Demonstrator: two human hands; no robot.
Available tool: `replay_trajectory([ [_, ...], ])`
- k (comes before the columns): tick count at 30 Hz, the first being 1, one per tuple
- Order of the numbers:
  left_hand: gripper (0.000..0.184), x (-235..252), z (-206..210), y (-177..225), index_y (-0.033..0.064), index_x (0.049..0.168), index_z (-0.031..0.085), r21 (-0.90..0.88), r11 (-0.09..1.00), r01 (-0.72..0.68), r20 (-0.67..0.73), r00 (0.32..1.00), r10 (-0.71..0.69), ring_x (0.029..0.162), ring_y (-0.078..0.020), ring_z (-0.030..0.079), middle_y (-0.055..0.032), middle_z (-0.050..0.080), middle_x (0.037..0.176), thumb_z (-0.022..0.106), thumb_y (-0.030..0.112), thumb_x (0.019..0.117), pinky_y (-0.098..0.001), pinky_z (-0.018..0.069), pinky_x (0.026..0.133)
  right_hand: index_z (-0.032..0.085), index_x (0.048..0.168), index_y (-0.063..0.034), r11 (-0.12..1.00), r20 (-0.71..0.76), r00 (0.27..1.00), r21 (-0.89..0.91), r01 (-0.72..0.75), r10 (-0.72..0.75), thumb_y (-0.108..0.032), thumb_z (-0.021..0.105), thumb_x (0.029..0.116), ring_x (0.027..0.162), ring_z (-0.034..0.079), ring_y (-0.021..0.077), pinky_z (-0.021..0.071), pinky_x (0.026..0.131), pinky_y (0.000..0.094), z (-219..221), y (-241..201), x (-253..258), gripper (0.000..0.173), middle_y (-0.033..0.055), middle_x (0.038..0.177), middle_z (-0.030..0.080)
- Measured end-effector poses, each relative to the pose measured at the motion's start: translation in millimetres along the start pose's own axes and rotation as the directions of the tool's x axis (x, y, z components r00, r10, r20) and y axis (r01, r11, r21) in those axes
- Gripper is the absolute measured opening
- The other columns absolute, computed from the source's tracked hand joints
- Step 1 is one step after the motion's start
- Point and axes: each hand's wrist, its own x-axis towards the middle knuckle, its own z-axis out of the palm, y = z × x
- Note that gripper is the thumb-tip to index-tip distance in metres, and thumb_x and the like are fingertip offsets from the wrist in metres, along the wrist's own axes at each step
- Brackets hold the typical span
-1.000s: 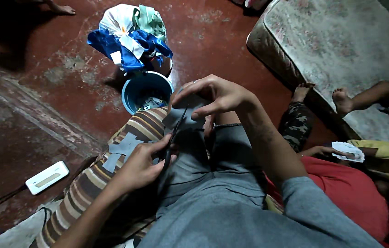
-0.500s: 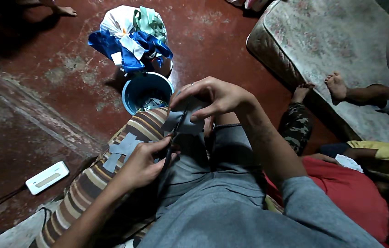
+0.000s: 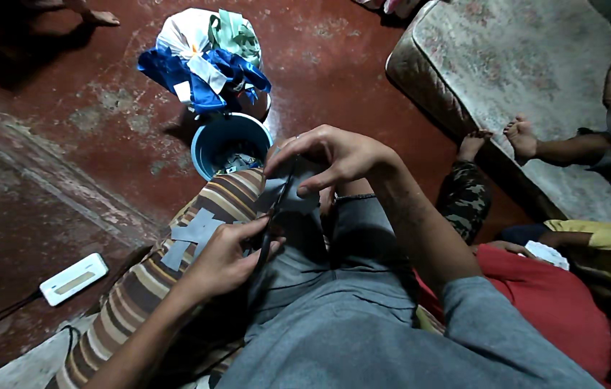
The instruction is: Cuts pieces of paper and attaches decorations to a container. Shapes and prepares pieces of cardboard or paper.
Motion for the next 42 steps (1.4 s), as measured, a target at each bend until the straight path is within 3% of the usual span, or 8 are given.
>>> replay_trajectory([
  [5, 0.034, 0.5, 0.2, -0.8, 0.0052, 0.124, 0.068, 0.050, 0.999, -0.006, -0.006, 1.000, 0.006, 0.101, -0.0090, 0.072, -0.0015, 0.075, 0.112, 0.065, 0.029, 0.0999, -0.0302, 0.0618, 0.089, 0.064, 0.126, 0.0083, 0.998, 0.000, 0.999, 0.044, -0.041, 0.041, 0.009, 0.072, 0.0804, 0.105, 0.069, 0.0155, 0.0604, 0.090, 0.0299, 4.8, 0.5, 0.5, 0.046, 0.0144, 0.123, 0.068],
  [9, 0.033, 0.0, -0.4, -2.7, 0.0041, 0.127, 0.067, 0.012, 1.000, -0.011, 0.007, 1.000, 0.011, 0.103, -0.0136, 0.073, -0.0027, 0.075, 0.114, 0.065, 0.023, 0.1001, -0.0333, 0.0626, 0.091, 0.065, 0.126, 0.0075, 0.999, -0.001, 1.000, 0.040, -0.027, 0.028, 0.008, 0.073, 0.0802, 0.105, 0.069, 0.0145, 0.0601, 0.090, 0.0290, 4.6, 1.0, 0.1, 0.046, 0.0133, 0.122, 0.069],
  [13, 0.035, -0.2, -0.4, -1.7, 0.0035, 0.127, 0.067, 0.035, 0.999, -0.011, 0.002, 1.000, 0.011, 0.105, -0.0115, 0.072, -0.0027, 0.075, 0.115, 0.066, 0.025, 0.0997, -0.0322, 0.0616, 0.092, 0.064, 0.127, 0.0082, 0.998, 0.007, 0.999, 0.053, -0.031, 0.031, 0.008, 0.072, 0.0807, 0.105, 0.069, 0.0151, 0.0603, 0.091, 0.0296, 4.2, 2.0, 0.2, 0.047, 0.0138, 0.123, 0.068],
  [17, 0.034, 0.0, -0.5, 0.9, 0.0043, 0.122, 0.068, 0.086, 0.996, -0.004, 0.002, 1.000, 0.004, 0.097, -0.0062, 0.071, -0.0022, 0.074, 0.109, 0.064, 0.030, 0.0993, -0.0283, 0.0605, 0.086, 0.064, 0.126, 0.0085, 1.000, 0.010, 1.000, 0.023, -0.011, 0.011, 0.006, 0.074, 0.0799, 0.108, 0.069, 0.0162, 0.0598, 0.093, 0.0307, 6.0, 2.8, 1.6, 0.048, 0.0149, 0.123, 0.068],
  [25, 0.036, -1.1, 1.4, -0.5, 0.0022, 0.130, 0.066, 0.027, 0.999, -0.035, -0.010, 0.999, 0.035, 0.103, -0.0128, 0.073, -0.0033, 0.075, 0.113, 0.065, 0.023, 0.1006, -0.0324, 0.0626, 0.090, 0.063, 0.127, 0.0096, 0.996, 0.018, 1.000, 0.085, -0.010, 0.008, 0.009, 0.074, 0.0785, 0.105, 0.070, 0.0174, 0.0620, 0.088, 0.0314, 5.4, 2.1, 0.7, 0.050, 0.0158, 0.124, 0.068],
  [33, 0.041, 1.0, 1.0, -2.0, 0.0013, 0.133, 0.063, -0.003, 0.999, -0.052, -0.004, 0.999, 0.052, 0.104, -0.0116, 0.072, -0.0042, 0.074, 0.116, 0.067, 0.023, 0.0991, -0.0314, 0.0620, 0.091, 0.063, 0.124, 0.0084, 0.975, 0.009, 0.998, 0.210, -0.065, 0.065, 0.006, 0.077, 0.0759, 0.099, 0.071, 0.0186, 0.0633, 0.081, 0.0337, 8.7, 5.2, 0.1, 0.051, 0.0144, 0.123, 0.068],
  [37, 0.045, 0.0, 1.5, -4.6, -0.0024, 0.137, 0.059, -0.034, 0.997, -0.063, 0.005, 0.998, 0.063, 0.109, -0.0142, 0.071, -0.0064, 0.073, 0.118, 0.067, 0.021, 0.0990, -0.0334, 0.0607, 0.096, 0.063, 0.122, 0.0074, 0.964, -0.003, 0.995, 0.249, -0.096, 0.100, 0.006, 0.078, 0.0748, 0.101, 0.070, 0.0195, 0.0626, 0.083, 0.0348, 10.3, 7.8, -0.7, 0.050, 0.0146, 0.124, 0.068],
  [42, 0.040, 0.8, 0.4, -0.2, 0.0009, 0.131, 0.064, -0.010, 0.997, -0.076, 0.009, 0.997, 0.077, 0.105, -0.0112, 0.071, -0.0047, 0.074, 0.116, 0.067, 0.024, 0.0995, -0.0317, 0.0615, 0.092, 0.066, 0.120, 0.0088, 0.960, 0.006, 0.995, 0.264, -0.095, 0.097, 0.007, 0.077, 0.0756, 0.100, 0.071, 0.0172, 0.0613, 0.086, 0.0314, 10.7, 12.2, -1.1, 0.045, 0.0148, 0.120, 0.070],
])
